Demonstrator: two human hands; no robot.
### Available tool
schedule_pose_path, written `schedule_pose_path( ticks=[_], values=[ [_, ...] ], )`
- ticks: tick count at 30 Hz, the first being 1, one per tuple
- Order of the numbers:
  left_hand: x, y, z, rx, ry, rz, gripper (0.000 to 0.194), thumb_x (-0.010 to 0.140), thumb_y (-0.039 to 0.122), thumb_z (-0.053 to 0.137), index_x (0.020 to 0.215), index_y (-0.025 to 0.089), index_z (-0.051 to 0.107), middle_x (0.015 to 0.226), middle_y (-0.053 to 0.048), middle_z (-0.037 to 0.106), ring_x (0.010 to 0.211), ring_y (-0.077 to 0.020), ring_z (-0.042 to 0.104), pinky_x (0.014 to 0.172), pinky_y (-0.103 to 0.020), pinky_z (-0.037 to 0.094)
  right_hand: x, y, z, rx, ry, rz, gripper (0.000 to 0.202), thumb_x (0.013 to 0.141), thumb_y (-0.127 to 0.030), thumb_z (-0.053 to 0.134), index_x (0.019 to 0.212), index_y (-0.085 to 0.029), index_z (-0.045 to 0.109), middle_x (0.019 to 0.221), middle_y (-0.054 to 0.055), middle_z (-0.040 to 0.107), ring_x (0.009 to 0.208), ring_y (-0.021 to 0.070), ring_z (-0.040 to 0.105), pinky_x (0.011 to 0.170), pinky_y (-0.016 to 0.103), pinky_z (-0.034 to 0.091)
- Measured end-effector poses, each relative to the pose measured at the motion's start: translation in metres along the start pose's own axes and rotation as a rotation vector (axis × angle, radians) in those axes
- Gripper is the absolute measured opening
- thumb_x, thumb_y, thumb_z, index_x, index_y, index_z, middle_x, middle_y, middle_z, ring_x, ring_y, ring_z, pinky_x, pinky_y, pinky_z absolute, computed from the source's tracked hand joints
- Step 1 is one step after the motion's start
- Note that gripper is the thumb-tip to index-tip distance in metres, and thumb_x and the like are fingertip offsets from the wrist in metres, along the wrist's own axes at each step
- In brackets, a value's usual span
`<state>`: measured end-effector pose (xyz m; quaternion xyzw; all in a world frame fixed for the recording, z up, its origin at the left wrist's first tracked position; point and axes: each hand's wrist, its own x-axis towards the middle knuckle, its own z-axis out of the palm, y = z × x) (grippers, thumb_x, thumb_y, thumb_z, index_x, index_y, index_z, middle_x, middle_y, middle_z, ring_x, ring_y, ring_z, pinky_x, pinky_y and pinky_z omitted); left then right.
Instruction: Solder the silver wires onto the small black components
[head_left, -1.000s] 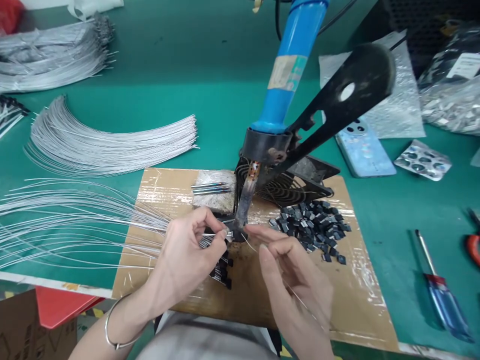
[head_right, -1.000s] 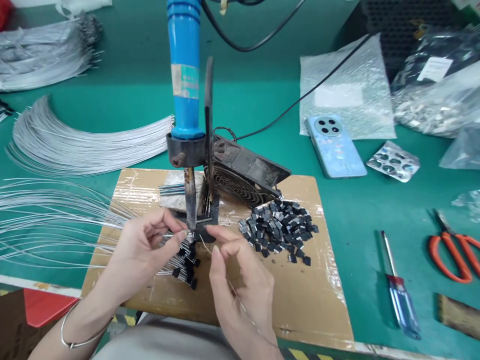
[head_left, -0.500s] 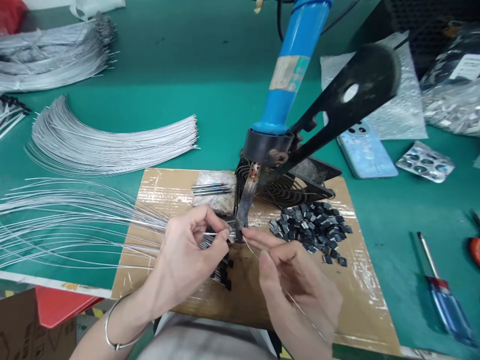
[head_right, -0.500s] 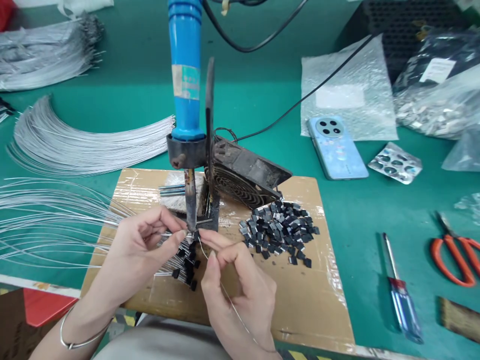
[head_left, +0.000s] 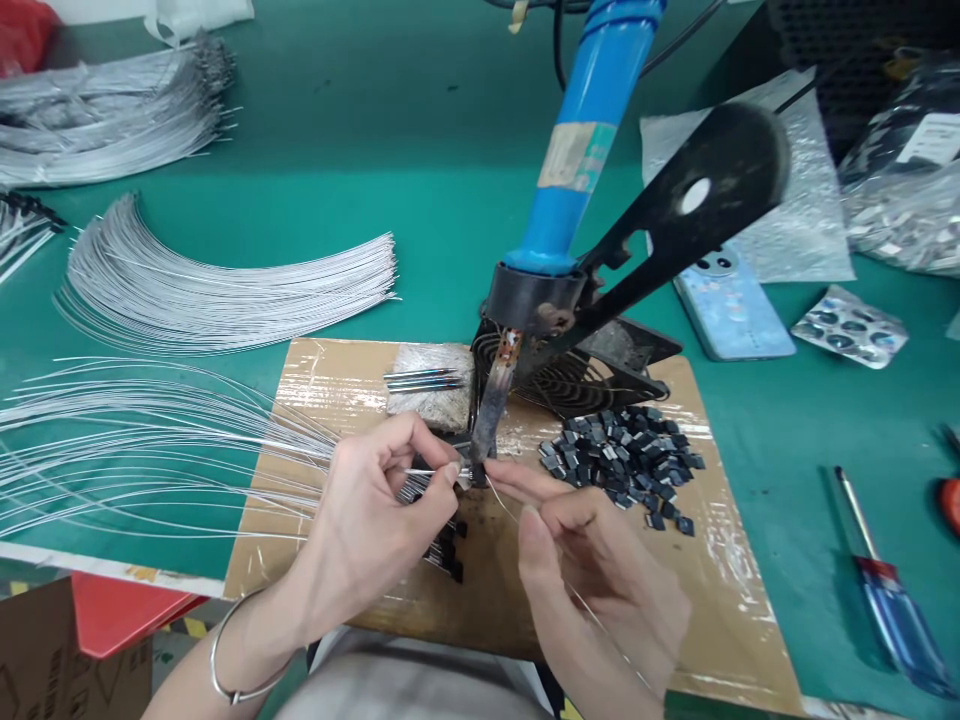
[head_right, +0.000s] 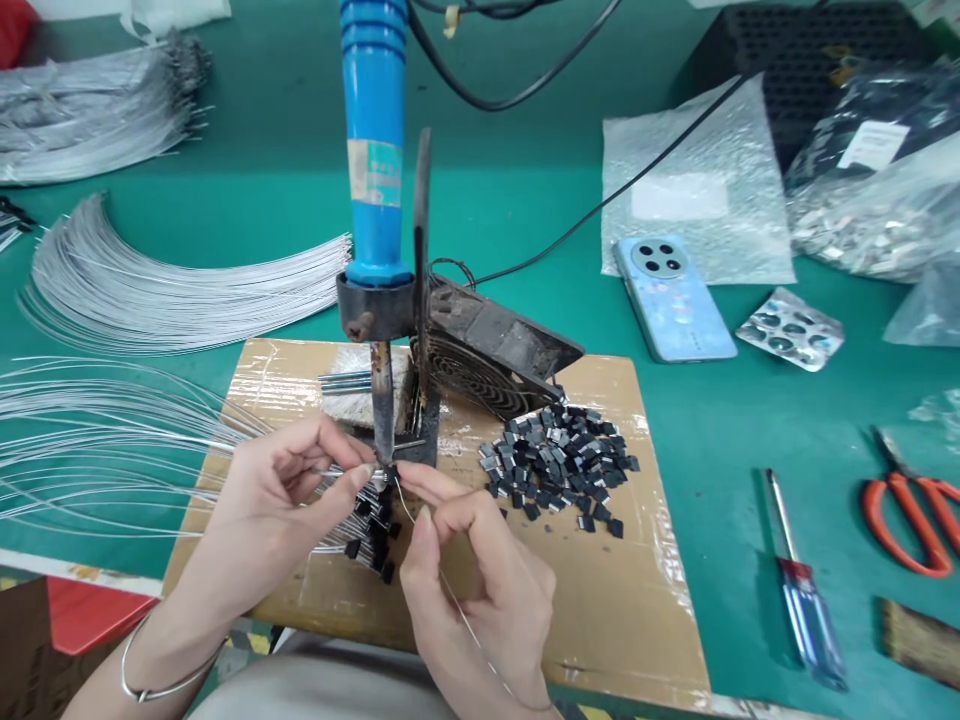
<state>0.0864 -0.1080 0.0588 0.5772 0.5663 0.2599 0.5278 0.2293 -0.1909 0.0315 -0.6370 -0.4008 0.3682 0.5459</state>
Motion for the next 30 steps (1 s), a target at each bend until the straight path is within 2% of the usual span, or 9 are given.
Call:
schedule_pose_path(
  ticks=[19, 22, 26, 30],
  values=[
    [0.0002, -0.0021, -0.0014, -0.010, -0.001, 0.017, 0.012, 0.083, 0.023, 0.068, 0.074, 0.020, 0.060, 0.083, -0.005, 0.074, 0.078, -0.0213, 0.070, 0.065, -0.031, 0.051, 0.0012, 0.0028, 0.0007, -0.003, -0.009, -0.051, 0.020, 0.097, -0.026, 0.063, 0.078, -0.025, 0.056, 0.114, 0.010, 0.081, 0.109, 0.0260, 0.077, 0.102, 0.047, 0.061],
    [0.0016, -0.0023, -0.0007, -0.004, -0.004, 0.009, 0.012, 0.082, 0.024, 0.067, 0.074, 0.020, 0.060, 0.084, -0.006, 0.074, 0.079, -0.0220, 0.070, 0.066, -0.032, 0.051, 0.0011, 0.0057, 0.0010, -0.009, -0.013, -0.059, 0.020, 0.095, -0.024, 0.064, 0.077, -0.025, 0.057, 0.113, 0.009, 0.081, 0.107, 0.0258, 0.078, 0.100, 0.047, 0.061],
    [0.0028, -0.0033, 0.0000, -0.002, -0.013, -0.002, 0.012, 0.082, 0.024, 0.068, 0.074, 0.020, 0.060, 0.086, -0.006, 0.074, 0.080, -0.0230, 0.070, 0.068, -0.033, 0.051, 0.0004, 0.0053, 0.0022, -0.016, -0.003, 0.017, 0.022, 0.095, -0.026, 0.064, 0.075, -0.026, 0.056, 0.114, 0.007, 0.081, 0.107, 0.0256, 0.077, 0.101, 0.046, 0.060],
    [0.0019, -0.0029, -0.0001, 0.008, -0.007, -0.003, 0.012, 0.083, 0.024, 0.067, 0.074, 0.020, 0.060, 0.084, -0.006, 0.074, 0.082, -0.0237, 0.071, 0.070, -0.034, 0.052, 0.0017, 0.0030, 0.0049, -0.002, -0.003, -0.003, 0.022, 0.096, -0.025, 0.063, 0.075, -0.026, 0.055, 0.113, 0.003, 0.081, 0.110, 0.0221, 0.076, 0.102, 0.041, 0.059]
  ],
)
